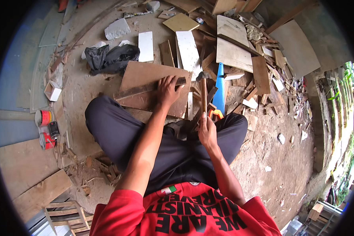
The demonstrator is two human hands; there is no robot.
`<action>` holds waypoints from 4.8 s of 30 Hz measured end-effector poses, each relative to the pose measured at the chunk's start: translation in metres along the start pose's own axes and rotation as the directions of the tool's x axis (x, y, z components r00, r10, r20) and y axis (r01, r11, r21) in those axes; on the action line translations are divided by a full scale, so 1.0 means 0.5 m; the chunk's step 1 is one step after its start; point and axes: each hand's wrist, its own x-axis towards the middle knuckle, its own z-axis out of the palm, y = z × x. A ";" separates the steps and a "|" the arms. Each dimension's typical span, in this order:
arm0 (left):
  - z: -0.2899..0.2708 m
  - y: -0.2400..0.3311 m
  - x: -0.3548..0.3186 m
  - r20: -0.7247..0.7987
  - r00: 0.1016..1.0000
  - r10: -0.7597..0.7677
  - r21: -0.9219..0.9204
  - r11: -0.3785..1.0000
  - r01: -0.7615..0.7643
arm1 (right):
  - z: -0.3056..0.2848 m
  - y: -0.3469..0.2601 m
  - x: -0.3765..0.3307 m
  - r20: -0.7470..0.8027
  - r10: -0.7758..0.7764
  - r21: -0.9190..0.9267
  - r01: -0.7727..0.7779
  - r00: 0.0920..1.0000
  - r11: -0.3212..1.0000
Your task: The person sits on the floor and uses a hammer to drive nails into small wooden pieces, assembling them into a rectangular frame. They repeatedly position the wood, hammer the nails, and inspect the joints.
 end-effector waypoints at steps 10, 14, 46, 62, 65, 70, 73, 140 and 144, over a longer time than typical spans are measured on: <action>0.002 -0.003 0.016 -0.029 0.999 0.013 -0.007 1.000 -0.013 | 0.042 -0.065 0.027 0.036 -0.131 -0.086 0.134 0.991 0.987; -0.007 -0.003 0.019 -0.025 1.000 0.001 -0.025 1.000 -0.002 | 0.026 -0.167 0.010 -0.024 -0.327 -0.031 0.327 0.945 0.945; -0.007 0.006 0.017 -0.041 0.999 0.004 -0.040 0.999 -0.006 | 0.023 -0.089 0.009 -0.006 -0.351 -0.062 0.350 0.936 0.935; -0.009 0.005 0.017 -0.021 1.000 0.021 0.022 1.000 -0.021 | 0.042 -0.040 0.018 0.053 -0.043 -0.125 0.049 0.998 0.991; -0.005 -0.001 0.014 -0.035 0.999 0.007 -0.005 1.000 -0.007 | 0.032 -0.081 0.009 0.024 -0.121 -0.085 0.122 0.992 0.989; -0.007 0.005 0.014 -0.002 0.999 -0.036 -0.002 0.999 0.036 | 0.012 -0.122 -0.013 -0.033 -0.349 0.130 0.351 0.936 0.927; -0.006 0.009 0.013 -0.032 0.999 -0.012 -0.018 1.000 0.011 | 0.023 -0.076 0.006 -0.026 -0.340 0.001 0.340 0.940 0.940; -0.273 -0.032 0.201 0.211 0.977 -0.035 -0.573 0.805 0.153 | 0.037 0.125 0.062 -0.093 -0.044 0.163 0.059 0.995 0.985; -0.292 -0.015 0.210 0.229 0.973 0.003 -0.676 0.720 0.157 | 0.044 0.112 0.036 -0.111 -0.206 0.115 0.219 0.972 0.969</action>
